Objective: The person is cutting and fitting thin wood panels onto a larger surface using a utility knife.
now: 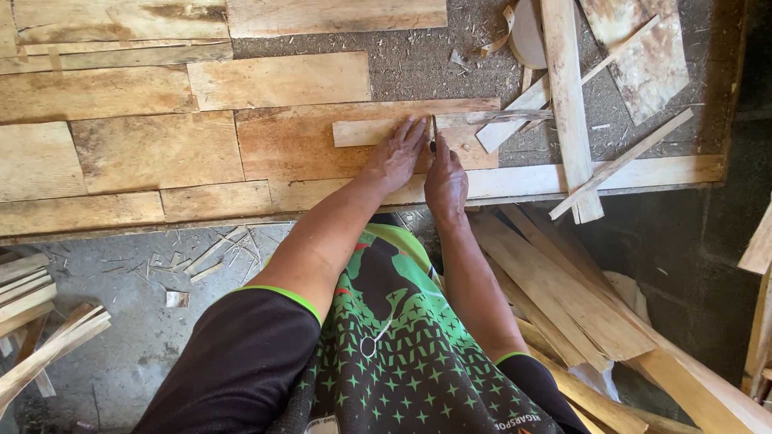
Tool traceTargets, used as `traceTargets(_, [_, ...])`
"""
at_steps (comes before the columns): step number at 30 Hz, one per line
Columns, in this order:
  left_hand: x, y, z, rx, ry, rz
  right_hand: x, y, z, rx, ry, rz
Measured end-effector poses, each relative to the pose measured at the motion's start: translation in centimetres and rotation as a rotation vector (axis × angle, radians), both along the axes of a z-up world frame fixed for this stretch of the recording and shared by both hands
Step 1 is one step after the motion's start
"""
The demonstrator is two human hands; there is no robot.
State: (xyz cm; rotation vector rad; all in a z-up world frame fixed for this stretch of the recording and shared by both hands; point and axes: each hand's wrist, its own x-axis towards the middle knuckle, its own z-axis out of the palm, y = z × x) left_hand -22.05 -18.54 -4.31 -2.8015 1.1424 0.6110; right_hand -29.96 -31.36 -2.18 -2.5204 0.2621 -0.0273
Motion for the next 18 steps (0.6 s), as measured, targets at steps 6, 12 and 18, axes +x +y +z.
traceTargets(6, [0.0, 0.0, -0.2, 0.002, 0.038, 0.008, 0.0, 0.1, 0.7, -0.019, 0.010, 0.007])
traceTargets(12, [0.0, 0.1, 0.3, -0.032, 0.050, 0.030, -0.1, -0.1, 0.0, -0.006, -0.023, 0.023])
traceTargets(18, [-0.3, 0.3, 0.5, -0.082, -0.013, 0.008, 0.3, -0.1, 0.2, 0.002, -0.014, 0.018])
